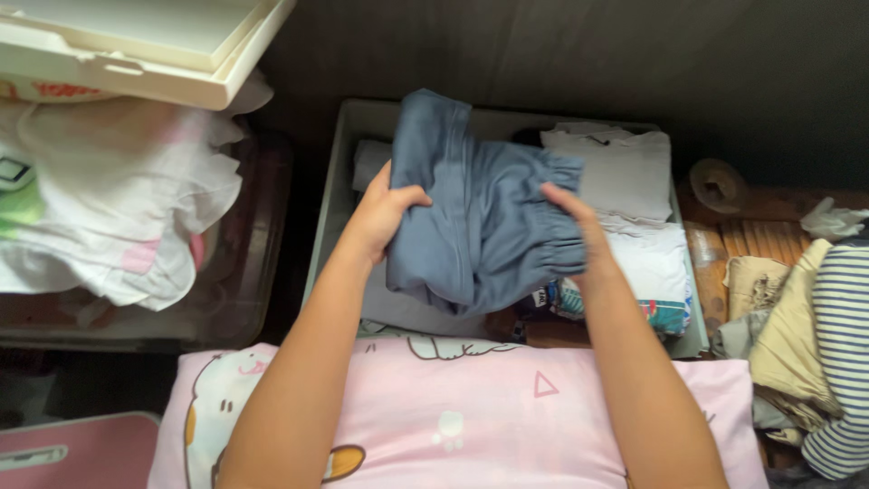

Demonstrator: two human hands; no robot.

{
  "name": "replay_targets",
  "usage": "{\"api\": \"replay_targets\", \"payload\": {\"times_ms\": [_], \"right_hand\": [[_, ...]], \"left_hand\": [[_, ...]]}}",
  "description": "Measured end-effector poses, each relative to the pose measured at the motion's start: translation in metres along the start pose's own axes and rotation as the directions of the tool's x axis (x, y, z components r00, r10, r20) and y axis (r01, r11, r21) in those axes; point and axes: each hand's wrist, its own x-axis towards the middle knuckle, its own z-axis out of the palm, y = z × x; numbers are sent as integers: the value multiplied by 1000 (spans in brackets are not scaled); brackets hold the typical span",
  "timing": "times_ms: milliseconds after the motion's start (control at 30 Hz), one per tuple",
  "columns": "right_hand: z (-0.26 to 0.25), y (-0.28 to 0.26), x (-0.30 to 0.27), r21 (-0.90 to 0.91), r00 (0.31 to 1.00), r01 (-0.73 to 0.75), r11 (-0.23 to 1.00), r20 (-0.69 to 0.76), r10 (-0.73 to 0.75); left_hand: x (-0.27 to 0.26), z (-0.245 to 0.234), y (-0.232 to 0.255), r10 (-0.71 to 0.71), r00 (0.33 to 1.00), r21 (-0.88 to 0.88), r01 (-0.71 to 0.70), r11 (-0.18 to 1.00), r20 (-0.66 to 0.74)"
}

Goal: The person organizes clothes in a drawer by hand, moving stacks of t-shirts and pants aside, picking up individual garments, and repositioning them within the open drawer.

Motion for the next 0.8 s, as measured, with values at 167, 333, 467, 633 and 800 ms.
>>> {"api": "replay_targets", "payload": {"times_ms": [167,333,467,633,800], "right_hand": [[-19,-20,3,57,985,-23,998,173,12],[-36,-23,13,-13,992,-54,998,114,55],[-22,-18,9,-165,985,162,973,91,-149],[27,37,-9,-97,932,314,944,220,-288],[12,44,-2,-205,980,153,967,156,-122]], "left_hand": [[-6,-6,14,-142,990,-122,142,982,8],[2,-2,-3,68,987,-91,-56,994,143],[12,12,-32,186,966,-19,-186,982,178],[-7,85,-87,662,706,592,-653,472,251],[-34,102,-94,297,825,580,-553,598,480]]}}
